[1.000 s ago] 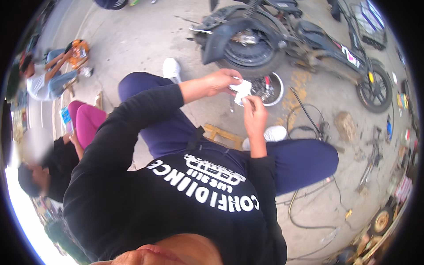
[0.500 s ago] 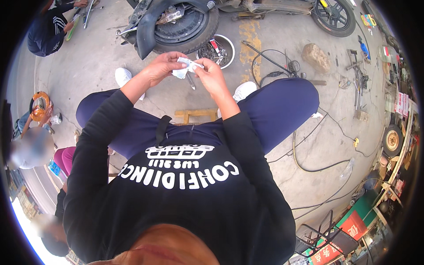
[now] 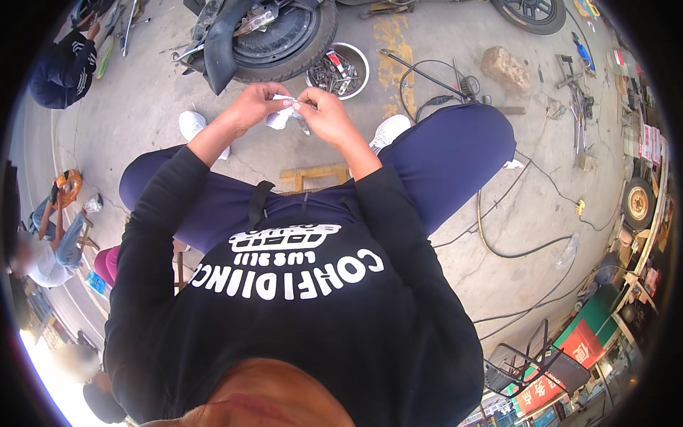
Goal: The person scrapes a motorcycle inner tube with a red tool, applies a patch, and hammers it into place. The person then places the patched inner tube onto the tire.
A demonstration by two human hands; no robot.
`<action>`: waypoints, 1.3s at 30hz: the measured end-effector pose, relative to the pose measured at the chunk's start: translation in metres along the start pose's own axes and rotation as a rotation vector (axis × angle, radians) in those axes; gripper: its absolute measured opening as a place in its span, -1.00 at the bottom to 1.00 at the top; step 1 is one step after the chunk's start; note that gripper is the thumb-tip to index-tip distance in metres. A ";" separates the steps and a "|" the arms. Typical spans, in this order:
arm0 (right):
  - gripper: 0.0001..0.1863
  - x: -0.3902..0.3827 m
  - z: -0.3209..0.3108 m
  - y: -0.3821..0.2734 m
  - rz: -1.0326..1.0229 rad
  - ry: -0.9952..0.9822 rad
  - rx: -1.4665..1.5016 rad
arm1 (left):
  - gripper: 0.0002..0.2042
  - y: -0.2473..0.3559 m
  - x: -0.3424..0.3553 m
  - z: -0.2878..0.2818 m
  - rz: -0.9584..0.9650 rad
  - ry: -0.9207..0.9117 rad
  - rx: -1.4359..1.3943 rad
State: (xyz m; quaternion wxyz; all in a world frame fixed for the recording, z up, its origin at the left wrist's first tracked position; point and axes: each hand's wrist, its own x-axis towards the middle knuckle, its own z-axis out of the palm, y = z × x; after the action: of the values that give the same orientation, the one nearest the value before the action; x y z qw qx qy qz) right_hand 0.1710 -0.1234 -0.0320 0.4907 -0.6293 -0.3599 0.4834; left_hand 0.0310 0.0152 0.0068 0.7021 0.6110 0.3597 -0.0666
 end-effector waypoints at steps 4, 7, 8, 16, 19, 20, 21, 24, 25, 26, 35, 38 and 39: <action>-0.80 -0.001 0.001 -0.005 0.033 0.045 -0.012 | -0.84 -0.003 0.002 -0.001 0.010 -0.008 -0.036; -0.81 -0.011 -0.001 -0.033 0.010 0.028 -0.268 | -0.85 -0.004 0.004 -0.003 0.000 -0.040 0.048; -0.81 -0.012 -0.003 -0.037 -0.011 0.008 -0.300 | -0.85 -0.003 0.005 -0.003 0.000 -0.053 0.086; -0.84 -0.008 0.001 -0.025 -0.068 0.144 -0.009 | -0.88 -0.005 0.015 -0.007 -0.104 -0.114 -0.345; -0.81 -0.004 -0.002 -0.005 0.164 0.312 0.501 | -0.90 -0.005 0.023 -0.007 -0.135 0.041 -0.409; -0.81 -0.006 -0.003 -0.009 0.171 0.227 0.503 | -0.90 -0.006 0.025 -0.006 -0.145 0.115 -0.404; -0.81 -0.010 -0.003 -0.014 0.179 0.142 0.505 | -0.87 -0.008 0.026 -0.007 -0.142 0.132 -0.351; -0.81 -0.007 0.008 0.008 0.119 0.011 0.303 | -0.82 -0.014 0.029 -0.002 -0.053 0.033 -0.199; -0.82 -0.004 0.013 0.017 0.095 0.054 0.183 | -0.70 -0.017 0.031 -0.003 -0.087 -0.012 -0.090; -0.82 0.000 0.014 0.022 0.073 0.101 0.065 | -0.67 -0.016 0.032 0.000 -0.050 0.052 -0.035; -0.82 0.039 -0.021 0.081 0.268 0.688 0.279 | -0.57 -0.004 0.015 0.005 -0.078 0.060 -0.045; -0.85 0.026 -0.015 0.015 0.190 0.452 0.721 | -0.54 -0.001 0.010 0.002 -0.227 -0.074 -0.272; -0.86 0.023 -0.011 0.007 0.132 0.386 0.753 | -0.51 0.001 0.011 -0.001 -0.288 -0.135 -0.367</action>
State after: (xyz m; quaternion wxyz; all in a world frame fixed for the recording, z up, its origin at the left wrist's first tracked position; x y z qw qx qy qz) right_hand 0.1879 -0.1073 -0.0444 0.7127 -0.5066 -0.0189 0.4849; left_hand 0.0391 0.0201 0.0011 0.8070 0.4096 0.4016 -0.1401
